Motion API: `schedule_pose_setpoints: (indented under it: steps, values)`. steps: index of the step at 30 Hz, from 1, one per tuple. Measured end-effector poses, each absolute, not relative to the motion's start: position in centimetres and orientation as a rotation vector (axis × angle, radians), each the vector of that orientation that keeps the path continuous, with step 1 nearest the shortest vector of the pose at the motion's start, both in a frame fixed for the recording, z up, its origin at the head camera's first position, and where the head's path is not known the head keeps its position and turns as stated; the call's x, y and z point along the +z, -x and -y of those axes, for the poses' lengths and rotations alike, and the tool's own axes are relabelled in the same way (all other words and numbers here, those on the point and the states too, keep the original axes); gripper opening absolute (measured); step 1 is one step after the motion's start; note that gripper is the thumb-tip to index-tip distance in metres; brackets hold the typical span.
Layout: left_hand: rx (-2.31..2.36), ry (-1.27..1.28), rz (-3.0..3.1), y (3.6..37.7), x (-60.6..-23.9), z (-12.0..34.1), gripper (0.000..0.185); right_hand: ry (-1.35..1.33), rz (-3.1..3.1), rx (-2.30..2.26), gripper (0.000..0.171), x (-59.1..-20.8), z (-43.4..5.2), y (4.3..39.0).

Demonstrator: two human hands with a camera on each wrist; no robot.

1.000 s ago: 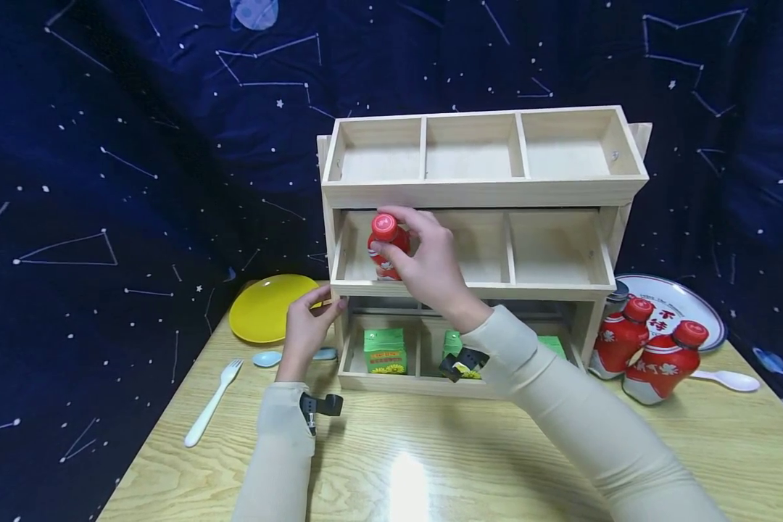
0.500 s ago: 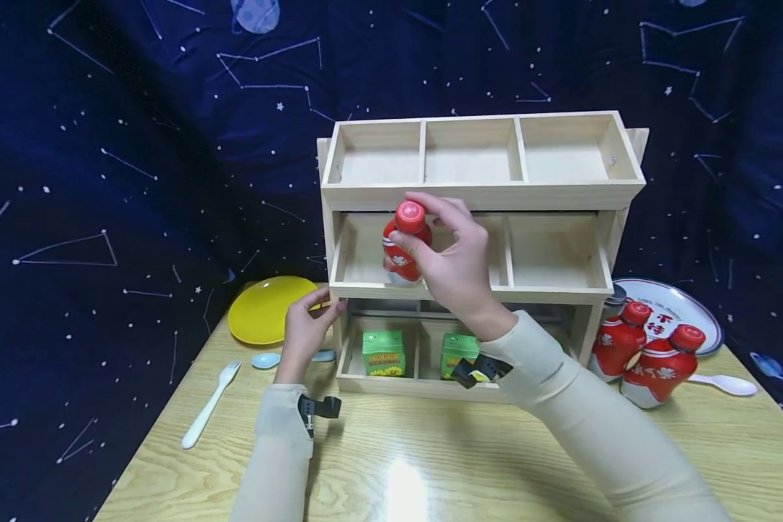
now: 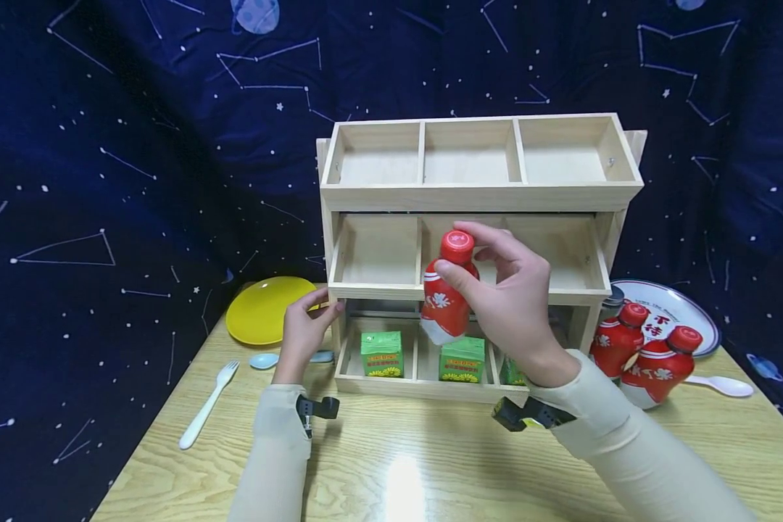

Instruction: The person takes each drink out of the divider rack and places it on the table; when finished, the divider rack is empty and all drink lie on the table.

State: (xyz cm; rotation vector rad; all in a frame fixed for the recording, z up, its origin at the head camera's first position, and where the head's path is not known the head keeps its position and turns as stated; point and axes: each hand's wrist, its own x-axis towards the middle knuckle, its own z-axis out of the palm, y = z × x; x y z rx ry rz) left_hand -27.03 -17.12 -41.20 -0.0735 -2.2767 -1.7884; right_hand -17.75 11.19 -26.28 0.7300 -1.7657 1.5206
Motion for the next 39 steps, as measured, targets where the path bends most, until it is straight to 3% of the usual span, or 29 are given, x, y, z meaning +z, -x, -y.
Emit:
schedule_pose_setpoints:
  steps: [17, 28, 39]
  values:
    - [-1.770, 0.070, 2.279, 27.0, -41.3, 17.1, 0.045, -0.462, 1.814, 1.681, 0.051, -30.0, -19.5, 11.7]
    - [-1.769, 0.080, 2.285, 27.0, -41.3, 17.1, 0.045, 0.081, 2.001, 1.432, 0.055, -33.1, -25.7, 8.3]
    - [-1.766, 0.084, 2.286, 27.1, -41.3, 17.1, 0.046, 0.435, 2.008, 1.280, 0.052, -36.5, -31.6, 8.1]
